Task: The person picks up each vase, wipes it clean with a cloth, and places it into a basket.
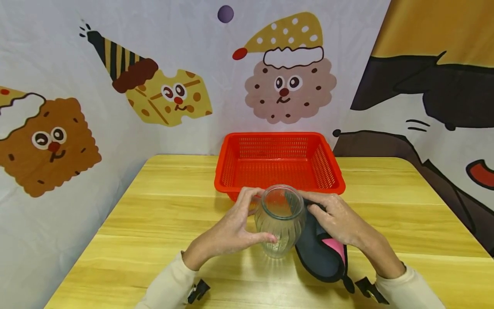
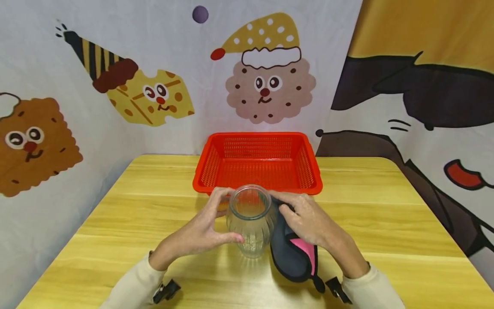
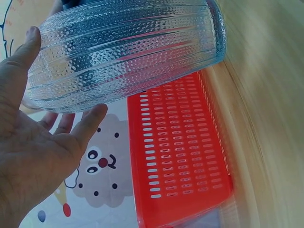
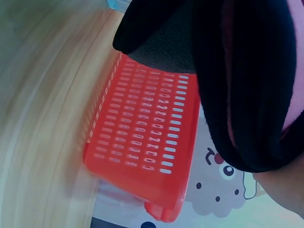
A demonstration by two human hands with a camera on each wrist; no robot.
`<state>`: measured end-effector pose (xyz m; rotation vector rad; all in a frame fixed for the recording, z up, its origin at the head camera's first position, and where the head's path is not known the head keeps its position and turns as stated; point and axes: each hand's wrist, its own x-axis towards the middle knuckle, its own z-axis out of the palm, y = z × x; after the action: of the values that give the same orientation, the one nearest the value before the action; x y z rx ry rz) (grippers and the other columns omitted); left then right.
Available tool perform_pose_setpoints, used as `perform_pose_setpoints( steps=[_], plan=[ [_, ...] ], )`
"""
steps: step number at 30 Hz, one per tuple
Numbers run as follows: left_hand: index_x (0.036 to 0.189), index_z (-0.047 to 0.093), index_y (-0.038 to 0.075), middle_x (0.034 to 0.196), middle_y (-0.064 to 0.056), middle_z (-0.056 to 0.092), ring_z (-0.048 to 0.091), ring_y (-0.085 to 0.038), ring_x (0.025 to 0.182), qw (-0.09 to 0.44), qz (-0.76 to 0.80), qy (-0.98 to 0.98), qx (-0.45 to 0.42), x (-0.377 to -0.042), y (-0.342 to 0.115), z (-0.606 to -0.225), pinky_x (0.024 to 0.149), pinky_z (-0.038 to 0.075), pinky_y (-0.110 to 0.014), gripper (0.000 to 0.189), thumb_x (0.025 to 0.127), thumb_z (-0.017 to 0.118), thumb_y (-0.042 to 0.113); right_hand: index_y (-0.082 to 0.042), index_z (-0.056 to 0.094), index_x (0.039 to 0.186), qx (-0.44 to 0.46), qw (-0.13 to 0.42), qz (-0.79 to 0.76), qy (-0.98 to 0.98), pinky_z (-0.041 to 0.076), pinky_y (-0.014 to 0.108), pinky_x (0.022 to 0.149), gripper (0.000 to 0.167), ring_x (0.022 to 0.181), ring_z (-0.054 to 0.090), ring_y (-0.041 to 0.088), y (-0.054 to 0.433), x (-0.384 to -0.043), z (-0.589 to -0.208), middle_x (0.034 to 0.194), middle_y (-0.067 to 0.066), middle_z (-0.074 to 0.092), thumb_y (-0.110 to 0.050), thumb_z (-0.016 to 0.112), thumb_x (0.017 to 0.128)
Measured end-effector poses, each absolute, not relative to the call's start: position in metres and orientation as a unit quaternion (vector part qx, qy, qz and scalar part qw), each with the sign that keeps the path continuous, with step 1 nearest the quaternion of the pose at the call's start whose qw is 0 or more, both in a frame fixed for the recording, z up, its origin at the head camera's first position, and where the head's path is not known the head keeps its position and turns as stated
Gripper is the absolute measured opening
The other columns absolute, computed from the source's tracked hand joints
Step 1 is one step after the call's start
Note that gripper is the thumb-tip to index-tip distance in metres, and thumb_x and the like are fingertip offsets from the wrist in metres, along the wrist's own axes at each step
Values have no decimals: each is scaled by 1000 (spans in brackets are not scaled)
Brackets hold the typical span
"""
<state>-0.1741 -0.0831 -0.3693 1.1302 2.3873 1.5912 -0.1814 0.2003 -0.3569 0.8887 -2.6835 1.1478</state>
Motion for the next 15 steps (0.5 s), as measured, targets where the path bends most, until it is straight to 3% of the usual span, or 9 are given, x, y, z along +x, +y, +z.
perform_pose_setpoints(
  steps=[6,15],
  plan=[
    [147,32,9,137,-9,37,42,-22,133,29,508,777,371,-173,-83,-368,108,42,-36,87,82,89,24,-20,62,143,295,51,374,-878,49,46,101,49,116,59,13,201,-182,-358,136,-6,62,1,51,99],
    [146,33,10,138,-8,37,42,-20,133,38,511,777,365,-173,-83,-368,109,42,-35,88,81,90,24,-21,61,143,285,47,372,-882,48,52,101,49,117,59,14,201,-180,-361,137,-7,61,-1,52,99]
  ],
)
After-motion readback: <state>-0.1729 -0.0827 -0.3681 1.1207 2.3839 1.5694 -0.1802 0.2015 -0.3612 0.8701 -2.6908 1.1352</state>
